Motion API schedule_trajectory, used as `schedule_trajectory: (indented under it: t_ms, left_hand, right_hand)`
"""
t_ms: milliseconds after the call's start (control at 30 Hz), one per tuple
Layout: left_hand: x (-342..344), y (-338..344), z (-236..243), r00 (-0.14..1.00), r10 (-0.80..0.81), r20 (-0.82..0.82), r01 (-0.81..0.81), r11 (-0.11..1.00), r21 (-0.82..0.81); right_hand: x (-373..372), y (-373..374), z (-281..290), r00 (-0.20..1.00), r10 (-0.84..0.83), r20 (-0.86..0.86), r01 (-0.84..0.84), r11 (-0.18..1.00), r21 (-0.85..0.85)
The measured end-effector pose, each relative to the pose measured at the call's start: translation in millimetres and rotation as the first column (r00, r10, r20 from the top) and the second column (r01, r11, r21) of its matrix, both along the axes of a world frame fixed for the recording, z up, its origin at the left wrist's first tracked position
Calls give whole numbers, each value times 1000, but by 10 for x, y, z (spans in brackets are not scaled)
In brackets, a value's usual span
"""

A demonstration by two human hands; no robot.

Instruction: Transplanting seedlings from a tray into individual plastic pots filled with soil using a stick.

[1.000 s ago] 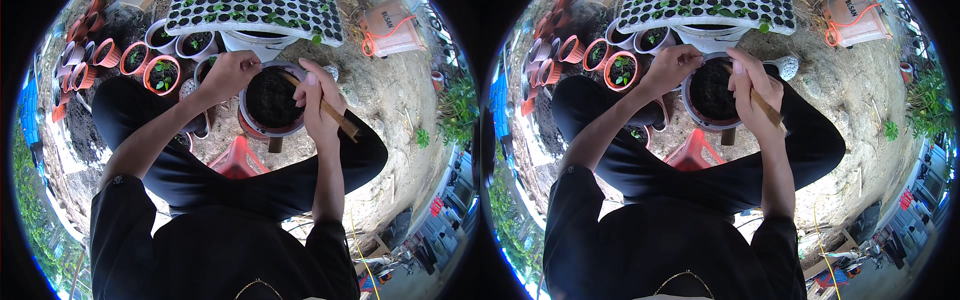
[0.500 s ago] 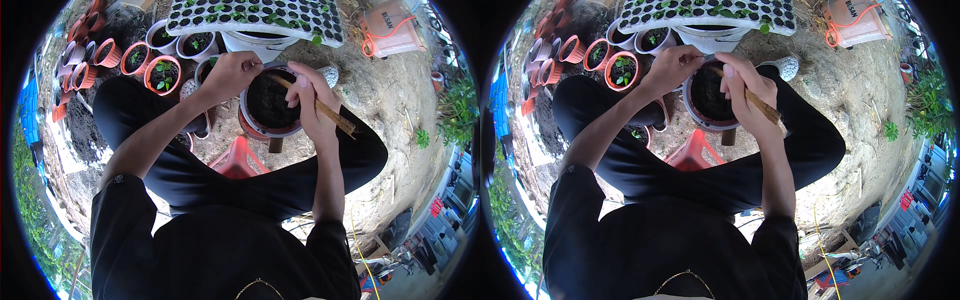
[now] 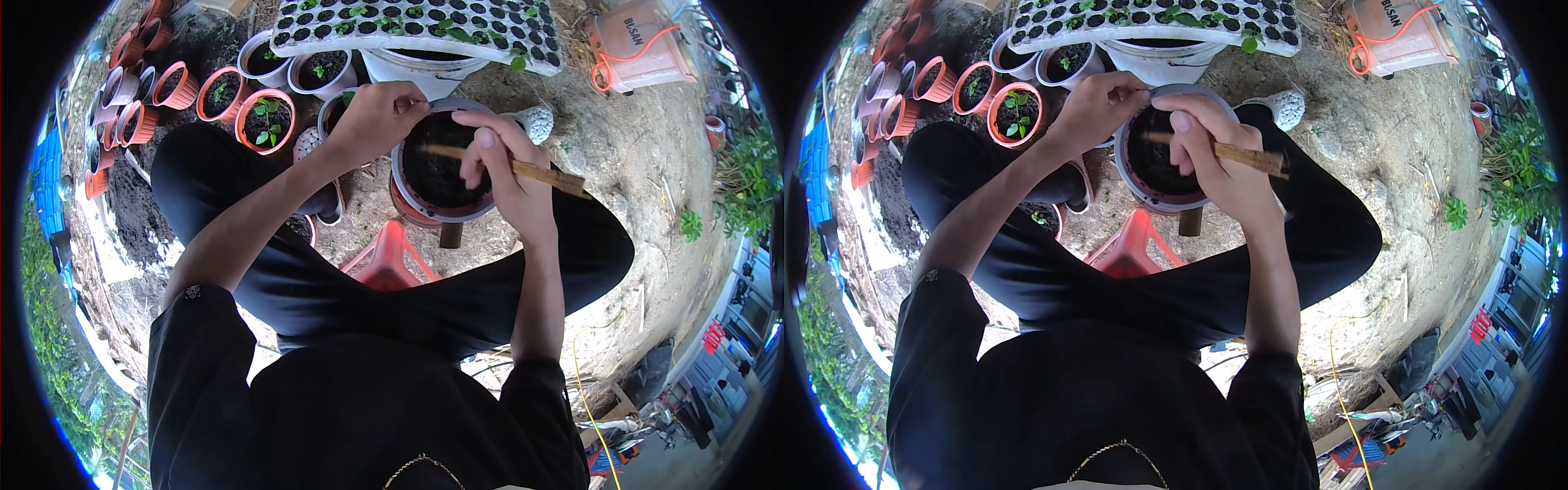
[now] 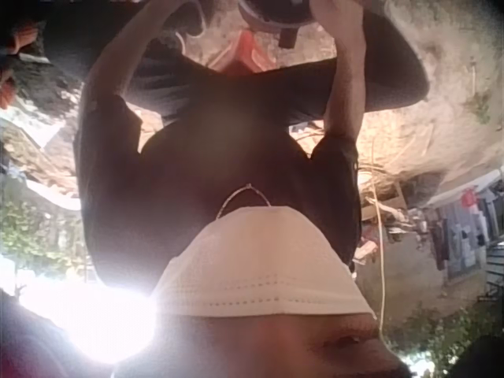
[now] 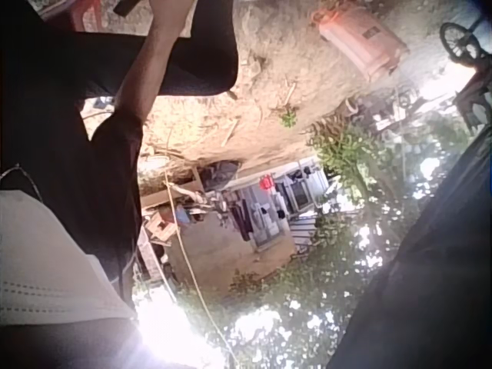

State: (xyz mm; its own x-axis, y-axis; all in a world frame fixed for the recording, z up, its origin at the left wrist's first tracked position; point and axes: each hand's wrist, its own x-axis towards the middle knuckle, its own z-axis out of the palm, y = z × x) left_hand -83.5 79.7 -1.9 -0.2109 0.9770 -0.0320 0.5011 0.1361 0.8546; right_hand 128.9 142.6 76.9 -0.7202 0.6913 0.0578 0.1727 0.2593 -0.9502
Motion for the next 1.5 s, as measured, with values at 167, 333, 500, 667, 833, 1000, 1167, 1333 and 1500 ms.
schedule_trajectory:
  t_ms: [167, 333, 500, 667, 833, 1000, 1167, 1333, 1500]
  left_hand:
    - [-1, 0, -12, 1000, 10, -3, -10, 1000, -10]
    - [-11, -6, -21, 999, 26, -30, -26, 1000, -4]
    - [-24, -7, -13, 998, 30, -47, -31, 999, -13]
    - [-15, -3, 24, 999, 29, -44, -31, 999, -27]
    - [-23, -11, 5, 999, 27, -33, -28, 999, -20]
    - [-28, -7, 2, 999, 24, -41, -25, 999, -28]
    - [-27, -9, 17, 999, 23, -40, -24, 999, -39]
    - [-21, -9, 66, 999, 33, -32, -35, 999, -42]
    - [-23, 2, 8, 999, 32, -35, -33, 999, -38]
  right_hand:
    - [86, 81, 66, 996, -79, 28, 83, 982, -171]
    - [67, 97, 18, 985, -163, -58, 158, 984, -84]
    - [102, 117, 58, 991, -123, 42, 129, 977, -170]
    - [161, 144, 105, 989, -149, 23, 151, 979, -136]
    - [207, 170, 112, 998, 5, 64, 10, 973, -232]
    - [135, 118, 63, 999, -27, 30, 33, 968, -248]
    - [123, 116, 41, 993, -111, -41, 100, 971, -215]
    - [123, 133, 107, 986, 96, 137, -50, 951, -305]
    - [102, 143, 8, 995, -92, -36, 81, 967, -240]
